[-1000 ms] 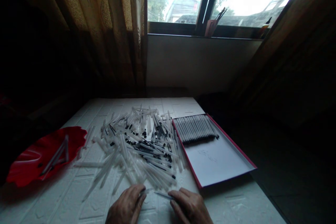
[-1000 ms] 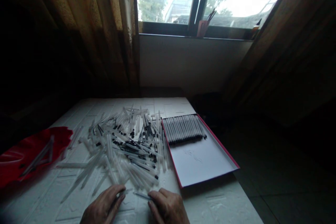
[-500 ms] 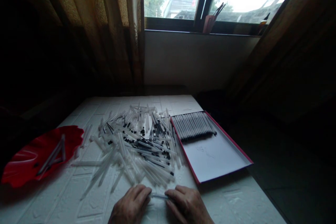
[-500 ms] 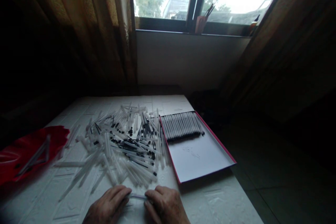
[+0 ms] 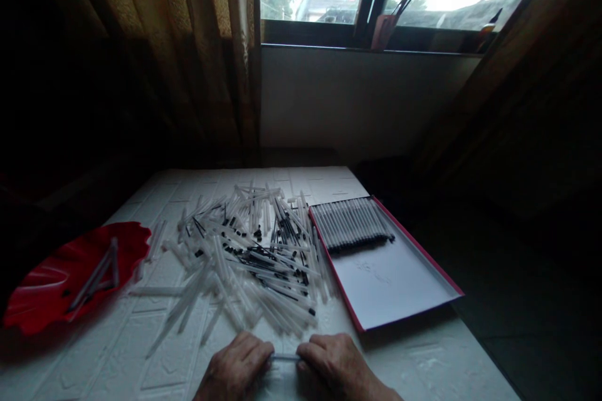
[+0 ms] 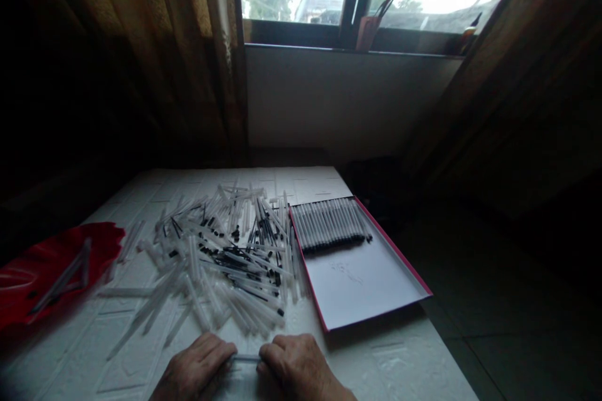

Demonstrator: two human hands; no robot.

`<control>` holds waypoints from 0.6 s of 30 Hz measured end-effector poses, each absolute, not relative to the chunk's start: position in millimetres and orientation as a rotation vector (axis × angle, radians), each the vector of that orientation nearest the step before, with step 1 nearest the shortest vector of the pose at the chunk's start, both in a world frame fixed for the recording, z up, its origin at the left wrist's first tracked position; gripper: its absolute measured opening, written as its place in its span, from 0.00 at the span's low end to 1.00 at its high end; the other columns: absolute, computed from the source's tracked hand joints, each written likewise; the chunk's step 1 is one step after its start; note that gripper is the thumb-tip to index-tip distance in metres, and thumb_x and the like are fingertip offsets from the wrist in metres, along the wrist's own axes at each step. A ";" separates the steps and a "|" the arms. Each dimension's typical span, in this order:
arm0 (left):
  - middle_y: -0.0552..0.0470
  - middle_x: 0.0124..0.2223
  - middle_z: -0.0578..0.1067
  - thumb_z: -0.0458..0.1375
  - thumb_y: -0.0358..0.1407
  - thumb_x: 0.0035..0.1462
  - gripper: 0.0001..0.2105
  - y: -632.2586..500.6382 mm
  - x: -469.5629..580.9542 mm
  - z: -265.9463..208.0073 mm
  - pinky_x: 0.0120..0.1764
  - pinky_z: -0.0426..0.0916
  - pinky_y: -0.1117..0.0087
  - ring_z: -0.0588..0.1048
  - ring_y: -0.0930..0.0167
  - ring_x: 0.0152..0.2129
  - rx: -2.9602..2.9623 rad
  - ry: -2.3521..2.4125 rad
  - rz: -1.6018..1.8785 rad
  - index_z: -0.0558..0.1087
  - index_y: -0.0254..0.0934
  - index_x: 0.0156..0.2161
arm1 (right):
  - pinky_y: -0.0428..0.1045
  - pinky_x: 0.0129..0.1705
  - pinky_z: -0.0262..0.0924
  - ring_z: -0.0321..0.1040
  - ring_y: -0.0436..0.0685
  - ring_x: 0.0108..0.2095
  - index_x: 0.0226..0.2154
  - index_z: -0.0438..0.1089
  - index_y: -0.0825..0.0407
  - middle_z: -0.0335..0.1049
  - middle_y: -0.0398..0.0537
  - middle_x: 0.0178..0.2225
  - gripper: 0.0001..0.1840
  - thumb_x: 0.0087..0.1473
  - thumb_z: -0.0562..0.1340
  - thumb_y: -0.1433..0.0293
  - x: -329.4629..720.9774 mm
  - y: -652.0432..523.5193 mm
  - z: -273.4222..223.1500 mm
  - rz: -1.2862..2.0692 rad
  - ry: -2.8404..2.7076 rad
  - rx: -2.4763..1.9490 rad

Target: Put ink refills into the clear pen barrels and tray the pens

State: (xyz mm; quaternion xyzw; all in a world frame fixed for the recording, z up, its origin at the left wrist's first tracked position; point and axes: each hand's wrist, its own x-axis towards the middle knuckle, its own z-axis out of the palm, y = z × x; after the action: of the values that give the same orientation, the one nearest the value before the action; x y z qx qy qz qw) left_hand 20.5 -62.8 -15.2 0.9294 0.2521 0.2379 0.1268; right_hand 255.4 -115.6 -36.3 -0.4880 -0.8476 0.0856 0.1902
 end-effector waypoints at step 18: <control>0.54 0.34 0.81 0.45 0.40 0.69 0.12 -56.7 20.3 -27.2 0.34 0.75 0.79 0.81 0.72 0.30 2.640 0.819 0.851 0.71 0.43 0.45 | 0.43 0.21 0.57 0.74 0.53 0.22 0.35 0.68 0.49 0.77 0.43 0.23 0.07 0.58 0.55 0.68 248.8 -116.2 -46.0 0.288 -2.216 -1.355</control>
State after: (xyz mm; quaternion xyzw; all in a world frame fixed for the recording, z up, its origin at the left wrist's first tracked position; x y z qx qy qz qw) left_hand 20.3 -56.7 -27.2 0.9057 0.2808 0.2921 0.1243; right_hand 248.8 -116.2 -46.0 -0.5005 -0.8186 0.1063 0.2609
